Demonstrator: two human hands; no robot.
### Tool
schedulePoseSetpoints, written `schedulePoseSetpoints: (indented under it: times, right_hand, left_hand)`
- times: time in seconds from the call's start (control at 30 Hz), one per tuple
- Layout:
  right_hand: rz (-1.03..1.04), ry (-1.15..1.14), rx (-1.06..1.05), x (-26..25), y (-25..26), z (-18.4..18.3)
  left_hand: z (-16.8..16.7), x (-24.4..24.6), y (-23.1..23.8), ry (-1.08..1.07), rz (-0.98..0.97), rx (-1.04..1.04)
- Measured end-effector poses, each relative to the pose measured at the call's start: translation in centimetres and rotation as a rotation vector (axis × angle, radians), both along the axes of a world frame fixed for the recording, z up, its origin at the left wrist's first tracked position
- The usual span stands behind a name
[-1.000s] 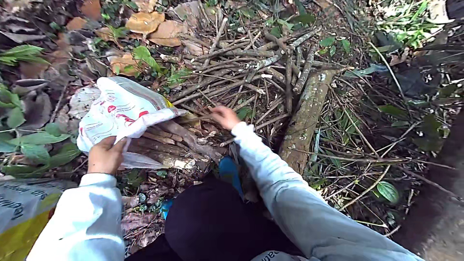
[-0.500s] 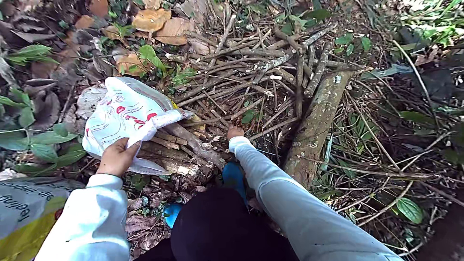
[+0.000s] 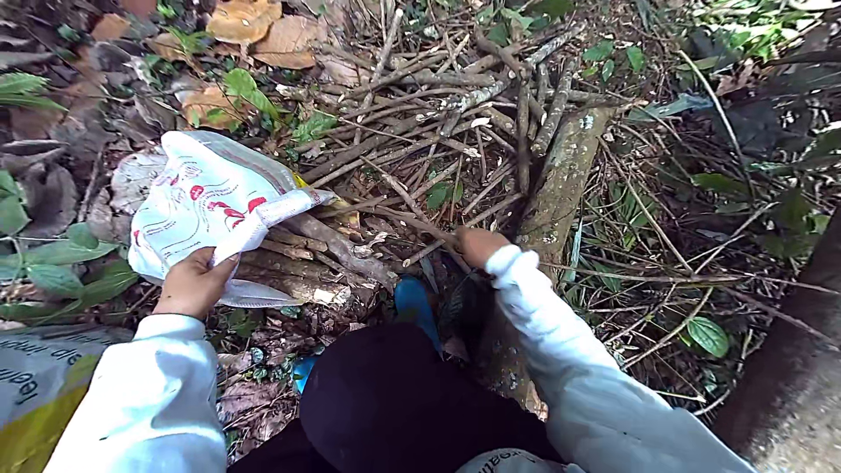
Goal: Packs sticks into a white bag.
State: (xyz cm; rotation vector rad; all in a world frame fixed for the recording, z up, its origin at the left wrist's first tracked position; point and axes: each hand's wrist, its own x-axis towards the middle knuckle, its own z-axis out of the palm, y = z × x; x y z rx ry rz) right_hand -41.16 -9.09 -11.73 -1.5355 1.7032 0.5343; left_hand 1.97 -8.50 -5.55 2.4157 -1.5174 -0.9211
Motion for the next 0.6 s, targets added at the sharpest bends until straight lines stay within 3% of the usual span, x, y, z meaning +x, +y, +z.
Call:
schedulePoseSetpoints:
  times: [0.13, 0.3, 0.43, 0.6]
  right_hand:
    - [-0.146, -0.072, 0.126, -5.6, 3.4, -4.3]
    - [-0.111, 0.085, 0.316, -0.3, 2.6, -11.8]
    - [-0.538, 0.162, 0.129, 3.3, 2.9, -15.1]
    - [-0.694, 0.128, 0.017, 2.3, 5.4, -15.8]
  left_hand:
    - [-0.9, 0.7, -0.1, 0.018, -0.026, -0.008]
    - [-0.2, -0.1, -0.4, -0.006, -0.042, 0.013]
    - [-0.5, 0.1, -0.3, 0.000, -0.043, 0.027]
    - [-0.5, 0.3, -0.1, 0.012, -0.053, 0.042]
